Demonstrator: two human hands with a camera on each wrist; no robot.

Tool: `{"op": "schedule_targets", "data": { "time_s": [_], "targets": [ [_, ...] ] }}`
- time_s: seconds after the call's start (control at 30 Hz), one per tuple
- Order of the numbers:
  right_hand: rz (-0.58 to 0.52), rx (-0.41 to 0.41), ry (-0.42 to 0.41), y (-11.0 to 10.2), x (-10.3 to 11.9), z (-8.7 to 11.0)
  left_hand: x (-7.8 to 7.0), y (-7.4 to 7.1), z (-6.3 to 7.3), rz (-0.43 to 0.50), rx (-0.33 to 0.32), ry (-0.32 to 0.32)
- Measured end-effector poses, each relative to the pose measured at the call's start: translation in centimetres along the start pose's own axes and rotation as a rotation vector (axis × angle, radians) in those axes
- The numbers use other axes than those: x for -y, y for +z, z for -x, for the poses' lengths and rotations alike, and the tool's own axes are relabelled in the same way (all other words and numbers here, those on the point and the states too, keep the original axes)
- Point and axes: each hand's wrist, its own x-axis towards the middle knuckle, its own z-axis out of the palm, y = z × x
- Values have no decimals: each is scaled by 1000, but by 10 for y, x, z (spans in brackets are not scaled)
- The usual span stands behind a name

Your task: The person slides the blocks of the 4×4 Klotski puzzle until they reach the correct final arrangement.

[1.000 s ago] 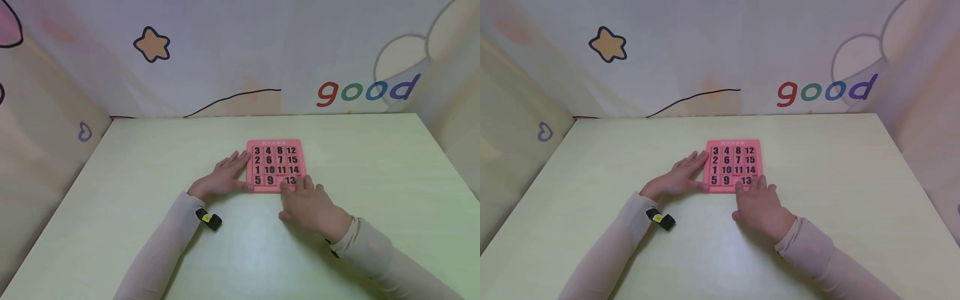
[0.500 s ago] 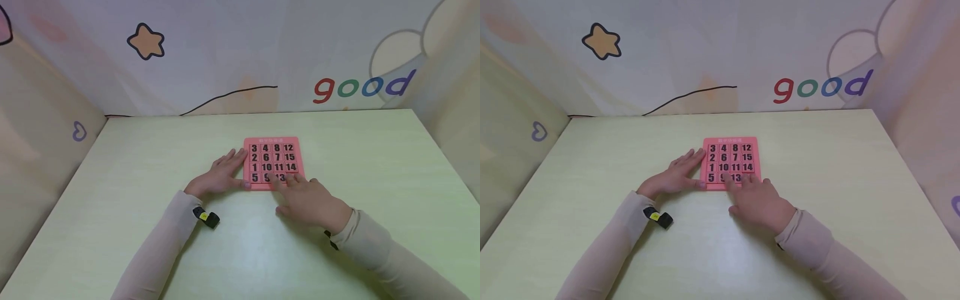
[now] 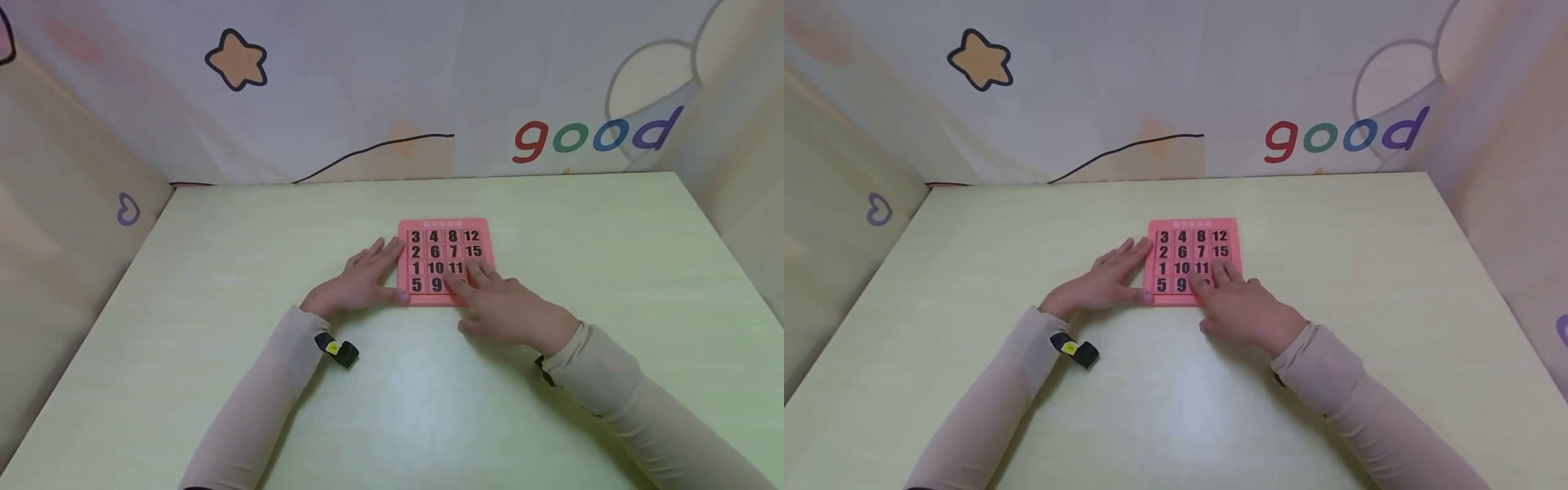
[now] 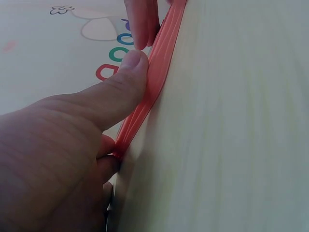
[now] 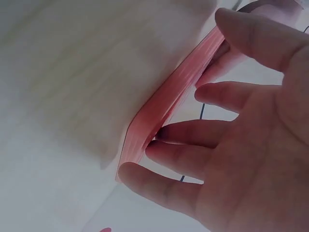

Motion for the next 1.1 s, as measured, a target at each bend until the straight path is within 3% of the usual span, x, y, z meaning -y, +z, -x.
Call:
{"op": "schedule_targets", "data": {
  "time_s": [0.17,0.43,0.87,1.1],
  "targets": [
    [26,-24,-27,-2,1,3,0,0,-2,1,4,-13],
    [154,-210,-104,0,1,1,0,0,-1,12,1,-14],
    [148,-234,-73,-3,-1,-1,-4,-1,-1,-14,5,-8],
    [166,-245,-96,0,-3,-6,-3,-1,0,-7,6,4]
  ]
}}
